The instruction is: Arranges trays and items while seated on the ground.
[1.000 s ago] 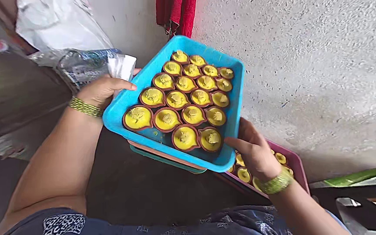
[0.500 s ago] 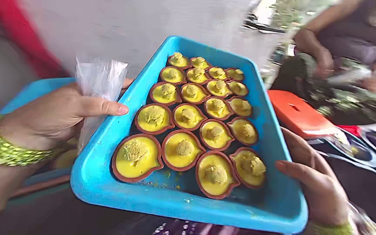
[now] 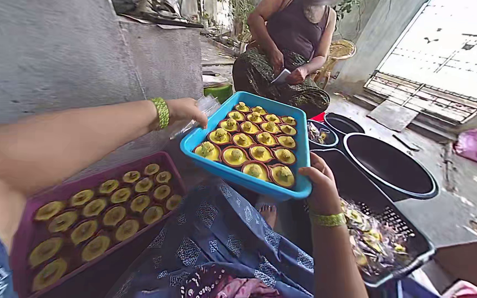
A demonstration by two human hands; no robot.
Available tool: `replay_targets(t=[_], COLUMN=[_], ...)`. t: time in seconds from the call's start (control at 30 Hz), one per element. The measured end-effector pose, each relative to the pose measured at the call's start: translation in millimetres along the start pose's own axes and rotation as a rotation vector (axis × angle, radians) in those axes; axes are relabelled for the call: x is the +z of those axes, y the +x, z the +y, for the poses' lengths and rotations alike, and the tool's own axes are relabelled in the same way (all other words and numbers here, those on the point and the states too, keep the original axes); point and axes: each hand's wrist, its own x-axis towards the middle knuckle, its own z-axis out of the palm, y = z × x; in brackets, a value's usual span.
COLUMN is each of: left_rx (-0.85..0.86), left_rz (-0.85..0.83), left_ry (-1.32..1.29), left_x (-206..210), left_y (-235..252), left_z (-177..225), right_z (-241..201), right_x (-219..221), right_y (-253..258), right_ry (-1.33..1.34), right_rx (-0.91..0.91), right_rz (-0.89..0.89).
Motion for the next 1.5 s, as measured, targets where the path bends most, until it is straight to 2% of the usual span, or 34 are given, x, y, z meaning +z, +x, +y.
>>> replay_targets(t=[0.13, 0.2, 0.3, 0.37, 0.43, 0.5, 0.6, 0.67, 0.7, 0.77, 0.83, 0.97, 1.07, 1.17, 1.23, 1.3, 1.43, 1.5], left_rx=[0.038, 0.061, 0.07, 0.085, 0.129, 0.176, 0.311, 0.451, 0.505, 0.505, 0.477, 0.468, 0.485, 0.499, 0.432, 0.315, 0.127, 0.059], left_rz=[0.03, 0.029, 0.071, 0.148, 0.305, 0.464, 0.533, 0.456, 0.365, 0.132, -0.086, -0.424, -0.576, -0.7, -0.73, -0.694, -0.556, -0.501], left_ry=[0.456, 0.647, 0.82, 0.916, 0.912, 0.782, 0.421, 0.106, -0.062, -0.308, -0.395, -0.441, -0.402, -0.286, -0.246, -0.289, -0.413, -0.475], left_x=[-3.5, -3.4, -0.5, -3.0, -4.0, -2.3, 12.9, 37.1, 53.9, 92.9, 133.1, 216.3, 275.7, 335.4, 373.7, 406.8, 460.5, 478.2], left_y=[118.0, 160.0, 194.8, 208.5, 210.0, 197.5, 154.2, 127.8, 112.6, 69.9, 16.8, -55.1, -82.4, -83.9, -78.8, -75.5, -67.7, -59.1], left_z=[27.5, 37.1, 45.8, 47.4, 45.5, 53.3, 76.5, 84.5, 89.6, 100.0, 110.8, 117.5, 123.7, 130.0, 130.8, 128.2, 111.6, 101.6], right_z=[35.9, 58.5, 89.7, 91.7, 84.4, 71.0, 48.8, 34.4, 23.5, -2.0, -32.7, -107.0, -156.2, -178.8, -171.5, -144.8, -46.5, -2.8], right_x=[8.4, 18.6, 35.6, 41.8, 40.9, 31.3, -5.8, -43.1, -60.9, -91.7, -116.7, -165.5, -190.2, -201.6, -208.4, -212.0, -199.5, -189.7], right_y=[58.8, 82.2, 98.8, 97.0, 84.9, 69.2, 42.6, 21.7, 10.9, -16.6, -49.3, -123.6, -177.9, -216.3, -229.1, -227.4, -197.7, -181.8], right_ry=[0.012, 0.018, 0.038, 0.088, 0.092, -0.012, -0.398, -0.748, -0.936, -1.249, -1.447, -1.516, -1.527, -1.561, -1.588, -1.595, -1.566, -1.524], right_rx=[-0.05, -0.045, -0.021, 0.035, 0.156, 0.302, 0.505, 0.625, 0.682, 0.78, 0.823, 0.826, 0.835, 0.909, 0.904, 0.882, 0.892, 0.923], right_rz=[0.096, 0.174, 0.204, 0.114, 0.014, -0.041, -0.18, -0.347, -0.426, -0.5, -0.405, 0.069, 0.315, 0.518, 0.575, 0.525, 0.162, 0.038])
